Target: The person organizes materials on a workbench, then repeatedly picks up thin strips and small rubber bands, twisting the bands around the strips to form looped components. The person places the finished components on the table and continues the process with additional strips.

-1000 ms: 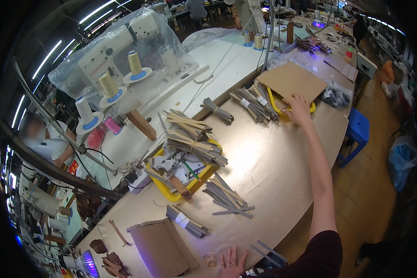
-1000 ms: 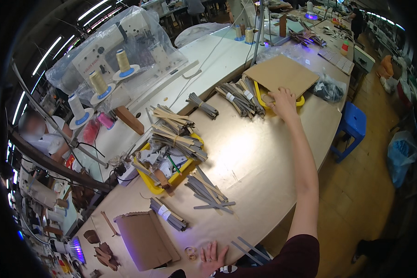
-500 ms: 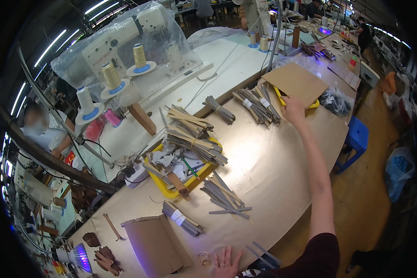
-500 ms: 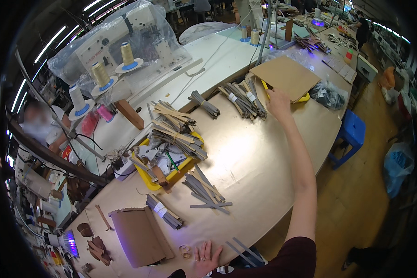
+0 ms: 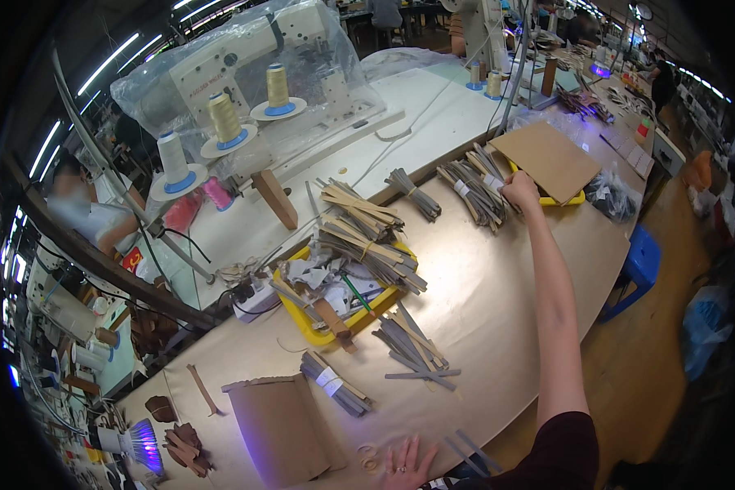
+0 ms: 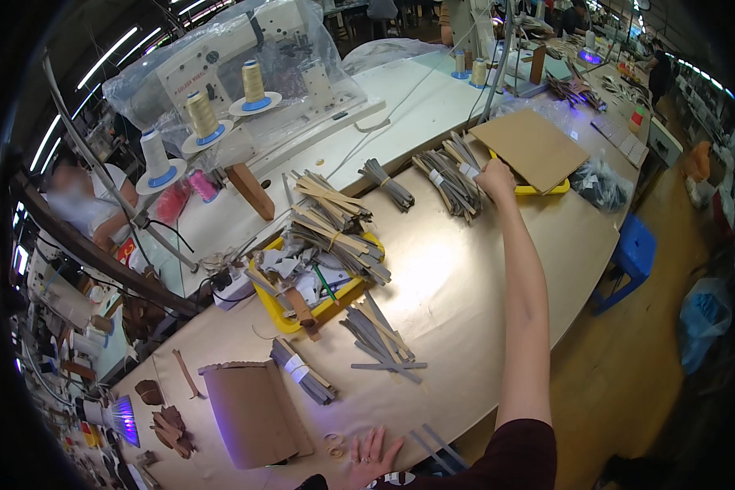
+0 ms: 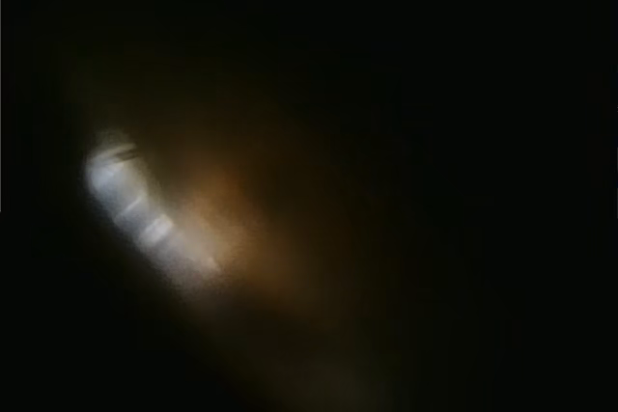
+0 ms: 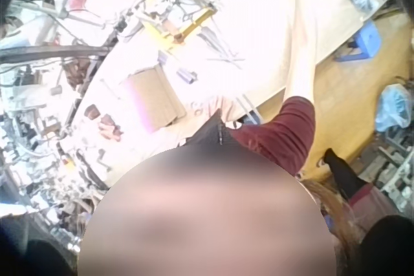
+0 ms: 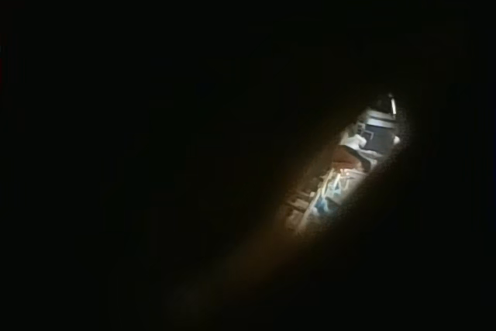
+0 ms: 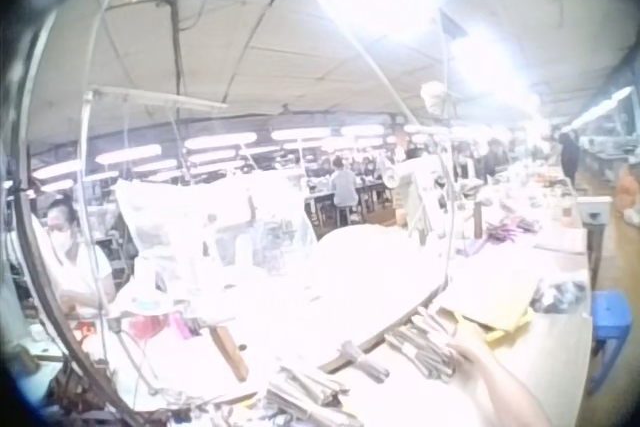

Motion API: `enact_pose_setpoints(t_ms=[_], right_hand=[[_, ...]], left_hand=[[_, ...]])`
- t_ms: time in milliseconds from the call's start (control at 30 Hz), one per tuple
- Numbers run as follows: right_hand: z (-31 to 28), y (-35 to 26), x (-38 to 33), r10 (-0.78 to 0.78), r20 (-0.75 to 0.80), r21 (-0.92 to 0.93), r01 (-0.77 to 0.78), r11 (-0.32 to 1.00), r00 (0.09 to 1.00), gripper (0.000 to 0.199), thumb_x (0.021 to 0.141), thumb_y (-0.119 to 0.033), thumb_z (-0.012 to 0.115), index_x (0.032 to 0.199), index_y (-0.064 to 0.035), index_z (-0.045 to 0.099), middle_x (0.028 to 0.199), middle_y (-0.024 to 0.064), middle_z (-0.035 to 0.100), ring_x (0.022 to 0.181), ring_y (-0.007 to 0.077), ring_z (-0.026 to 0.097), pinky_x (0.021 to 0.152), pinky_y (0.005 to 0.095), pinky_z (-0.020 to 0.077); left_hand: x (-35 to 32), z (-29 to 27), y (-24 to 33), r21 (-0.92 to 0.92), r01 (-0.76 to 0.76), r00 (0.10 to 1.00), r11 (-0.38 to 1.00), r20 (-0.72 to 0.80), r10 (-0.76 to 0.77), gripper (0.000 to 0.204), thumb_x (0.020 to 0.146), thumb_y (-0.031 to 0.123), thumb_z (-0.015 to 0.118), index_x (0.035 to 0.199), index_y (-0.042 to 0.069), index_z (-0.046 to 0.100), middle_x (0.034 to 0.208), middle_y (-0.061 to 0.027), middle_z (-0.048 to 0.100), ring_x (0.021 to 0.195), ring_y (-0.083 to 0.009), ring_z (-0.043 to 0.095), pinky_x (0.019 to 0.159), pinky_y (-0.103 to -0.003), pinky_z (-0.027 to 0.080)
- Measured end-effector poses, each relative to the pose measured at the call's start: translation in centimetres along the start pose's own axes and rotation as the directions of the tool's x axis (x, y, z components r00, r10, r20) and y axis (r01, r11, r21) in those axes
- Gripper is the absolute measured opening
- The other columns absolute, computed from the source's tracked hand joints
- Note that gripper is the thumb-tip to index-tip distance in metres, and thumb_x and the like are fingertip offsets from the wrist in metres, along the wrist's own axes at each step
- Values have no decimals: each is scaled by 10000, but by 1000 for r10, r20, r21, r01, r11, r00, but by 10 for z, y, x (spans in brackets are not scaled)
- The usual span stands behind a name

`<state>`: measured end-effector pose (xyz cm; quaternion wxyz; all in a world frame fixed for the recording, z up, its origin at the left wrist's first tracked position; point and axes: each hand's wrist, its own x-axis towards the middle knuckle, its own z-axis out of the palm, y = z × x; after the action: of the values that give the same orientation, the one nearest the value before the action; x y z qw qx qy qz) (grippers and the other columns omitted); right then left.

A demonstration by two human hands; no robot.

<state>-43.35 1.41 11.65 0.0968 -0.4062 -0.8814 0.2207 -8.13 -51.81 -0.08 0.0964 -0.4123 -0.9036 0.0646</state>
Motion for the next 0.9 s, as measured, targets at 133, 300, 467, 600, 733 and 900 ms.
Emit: enact_pose_setpoints(t_ms=[133,300,467,600,733,900], right_hand=[[-18,2,-8,-212,-192,299,263,917,958,361,845,-283,755,1084,-18,701,1021,119,713,949,235,669,829,350,522],[-36,-30,-26,-413,142,820,127,558,900,371,942,-253,687,1204,6,644,981,44,689,852,101,626,748,242,509],[19,-90,-63,-538,256,897,10,441,803,396,948,-257,683,1211,35,636,1024,65,704,905,122,656,791,266,530],[89,-130,-82,-494,33,662,351,662,869,477,865,-251,746,1208,58,630,1083,180,706,995,271,683,873,341,523],[127,-138,-91,-696,43,536,571,622,717,424,847,-163,705,1231,3,631,1187,218,662,1121,367,622,982,402,476],[124,-125,-94,-521,-140,454,522,722,842,371,875,-227,702,1180,-24,650,1127,181,671,1042,334,633,898,409,494]], left_hand=[[-1,-8,1,33,-4,1000,999,3,4,390,919,305,562,1305,348,607,1427,-120,518,1317,-263,483,1162,-536,252],[-1,-14,-3,-33,-36,998,999,57,38,394,917,312,552,1307,335,608,1428,-127,516,1340,-278,455,1159,-535,257],[-1,-5,-8,55,-70,992,996,-99,76,423,920,380,535,1334,310,584,1456,-134,484,1364,-287,425,1156,-532,256],[-1,-15,-3,-55,-31,999,998,25,32,509,891,503,525,1357,302,564,1477,-143,454,1377,-285,404,1160,-530,239],[2,-25,-4,-98,-5,996,995,94,14,616,863,627,516,1379,293,545,1498,-152,424,1391,-283,382,1164,-527,222],[3,-25,-1,-129,34,980,991,197,-8,656,847,665,519,1384,289,540,1504,-155,413,1392,-286,375,1164,-533,210]])
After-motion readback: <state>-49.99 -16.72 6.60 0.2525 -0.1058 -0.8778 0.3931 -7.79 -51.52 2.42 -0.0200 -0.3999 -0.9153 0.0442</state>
